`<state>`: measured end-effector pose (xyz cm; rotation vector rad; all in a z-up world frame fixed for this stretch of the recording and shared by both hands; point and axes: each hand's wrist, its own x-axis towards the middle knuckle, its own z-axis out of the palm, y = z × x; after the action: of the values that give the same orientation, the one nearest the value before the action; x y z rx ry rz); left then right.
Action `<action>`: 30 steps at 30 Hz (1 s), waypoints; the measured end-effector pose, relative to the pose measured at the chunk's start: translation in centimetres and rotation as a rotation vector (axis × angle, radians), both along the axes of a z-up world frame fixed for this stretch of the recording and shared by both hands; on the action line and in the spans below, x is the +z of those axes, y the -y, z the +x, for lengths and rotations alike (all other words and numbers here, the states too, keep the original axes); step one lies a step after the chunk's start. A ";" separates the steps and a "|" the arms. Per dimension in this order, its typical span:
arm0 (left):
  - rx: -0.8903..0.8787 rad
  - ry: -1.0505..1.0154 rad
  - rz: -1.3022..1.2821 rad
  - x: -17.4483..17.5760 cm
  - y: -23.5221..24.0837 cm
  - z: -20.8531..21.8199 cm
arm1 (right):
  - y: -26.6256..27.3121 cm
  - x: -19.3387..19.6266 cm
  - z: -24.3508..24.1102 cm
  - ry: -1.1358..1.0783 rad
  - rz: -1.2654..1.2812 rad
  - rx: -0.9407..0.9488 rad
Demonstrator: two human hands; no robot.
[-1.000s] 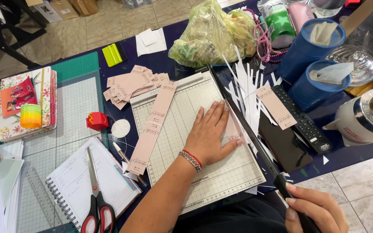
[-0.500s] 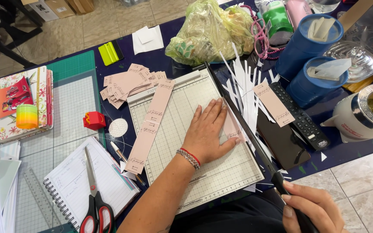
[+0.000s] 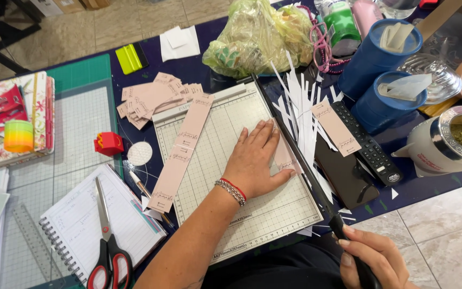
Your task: Trimming printed paper strips using a manual paper cutter on a desk.
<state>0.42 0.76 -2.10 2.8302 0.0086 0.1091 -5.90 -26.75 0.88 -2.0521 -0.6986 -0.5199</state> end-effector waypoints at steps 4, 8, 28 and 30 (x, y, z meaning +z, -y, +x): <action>0.008 0.017 0.008 -0.3 0.0 -0.2 | 0.3 -1.1 0.0 0.024 0.000 0.028; 0.014 0.070 0.002 -0.5 0.0 -0.2 | 0.7 -2.1 0.2 0.028 -0.016 0.043; 0.013 0.045 -0.022 0.3 -0.1 -0.6 | 0.5 2.6 0.8 -0.014 0.004 0.081; 0.018 0.052 -0.032 0.4 0.0 -0.7 | 0.2 2.7 0.7 -0.011 -0.011 0.066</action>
<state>-0.23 0.80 -1.75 2.7950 0.0245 0.1851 -5.21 -26.93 3.56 -2.0337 -0.7611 -0.4677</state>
